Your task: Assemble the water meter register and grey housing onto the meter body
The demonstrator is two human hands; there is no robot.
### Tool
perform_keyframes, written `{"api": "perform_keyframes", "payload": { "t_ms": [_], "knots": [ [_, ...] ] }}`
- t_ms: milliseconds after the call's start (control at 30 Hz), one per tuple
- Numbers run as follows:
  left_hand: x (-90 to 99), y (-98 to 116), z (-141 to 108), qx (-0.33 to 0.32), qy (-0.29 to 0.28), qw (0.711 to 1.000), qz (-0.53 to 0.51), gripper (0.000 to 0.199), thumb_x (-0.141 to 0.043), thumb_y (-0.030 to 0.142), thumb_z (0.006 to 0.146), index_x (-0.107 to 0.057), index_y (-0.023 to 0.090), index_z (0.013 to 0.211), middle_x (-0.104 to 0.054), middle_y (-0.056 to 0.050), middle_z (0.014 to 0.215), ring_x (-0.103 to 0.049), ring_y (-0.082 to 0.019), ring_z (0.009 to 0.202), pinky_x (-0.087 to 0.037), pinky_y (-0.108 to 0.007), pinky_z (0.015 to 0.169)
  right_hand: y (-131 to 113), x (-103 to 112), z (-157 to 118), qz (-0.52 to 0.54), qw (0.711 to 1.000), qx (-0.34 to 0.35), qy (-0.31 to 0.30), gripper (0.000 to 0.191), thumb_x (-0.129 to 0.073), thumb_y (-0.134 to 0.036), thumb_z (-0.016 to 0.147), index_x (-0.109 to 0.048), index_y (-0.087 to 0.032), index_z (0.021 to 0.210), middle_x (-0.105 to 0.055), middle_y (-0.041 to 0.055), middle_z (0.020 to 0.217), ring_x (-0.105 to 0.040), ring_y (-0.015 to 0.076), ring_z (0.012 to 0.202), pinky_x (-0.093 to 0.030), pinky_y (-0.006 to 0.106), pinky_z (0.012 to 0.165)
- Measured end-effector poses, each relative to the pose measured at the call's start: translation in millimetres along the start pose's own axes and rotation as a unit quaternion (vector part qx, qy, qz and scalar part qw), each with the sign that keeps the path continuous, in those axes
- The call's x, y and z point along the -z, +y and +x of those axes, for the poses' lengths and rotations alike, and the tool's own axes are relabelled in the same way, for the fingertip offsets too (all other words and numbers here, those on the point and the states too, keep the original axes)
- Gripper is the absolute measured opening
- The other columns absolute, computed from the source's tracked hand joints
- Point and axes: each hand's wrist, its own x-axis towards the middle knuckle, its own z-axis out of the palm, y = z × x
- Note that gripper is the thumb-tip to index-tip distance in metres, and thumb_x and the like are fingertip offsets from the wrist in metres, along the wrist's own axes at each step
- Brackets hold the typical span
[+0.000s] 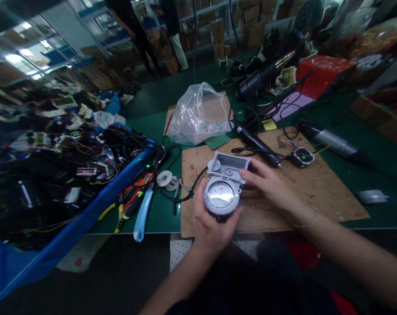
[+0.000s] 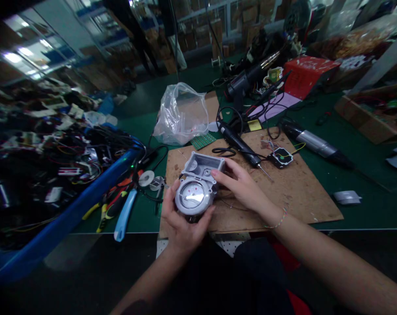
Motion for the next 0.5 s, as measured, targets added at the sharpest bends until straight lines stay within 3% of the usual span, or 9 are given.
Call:
{"api": "perform_keyframes", "payload": {
  "t_ms": [67,233,500],
  "knots": [
    [-3.4,-4,-4,0.009,0.008,1.000,-0.008,0.114,-0.088,0.041,0.073,-0.016,0.009,0.156,-0.045,-0.030,0.148,-0.052,-0.037,0.137,-0.053,-0.053,0.106,1,-3,-5,0.011,1.000,-0.016,0.021,0.042,-0.073,-0.045,0.089,-0.064,-0.028,0.127,-0.064,0.0023,0.134,-0.062,0.0222,0.121,-0.052,0.036,0.104],
    [-1.8,-16,-5,0.019,-0.034,0.999,-0.007,0.105,-0.087,0.035,0.075,-0.024,0.008,0.154,-0.059,-0.026,0.136,-0.065,-0.032,0.123,-0.060,-0.042,0.097,5,-5,-17,0.022,0.998,-0.035,0.046,0.038,-0.074,-0.042,0.090,-0.063,-0.031,0.125,-0.064,0.0005,0.133,-0.064,0.0170,0.115,-0.056,0.025,0.092],
    [7.0,-32,1,-0.013,-0.073,0.994,-0.081,0.113,-0.088,0.020,0.073,-0.015,0.015,0.160,-0.053,-0.024,0.145,-0.060,-0.033,0.130,-0.059,-0.044,0.103,13,-8,-19,0.035,0.996,-0.023,0.078,0.043,-0.078,-0.040,0.087,-0.062,-0.032,0.125,-0.065,0.0024,0.130,-0.065,0.0194,0.118,-0.057,0.030,0.100]
  ]
}}
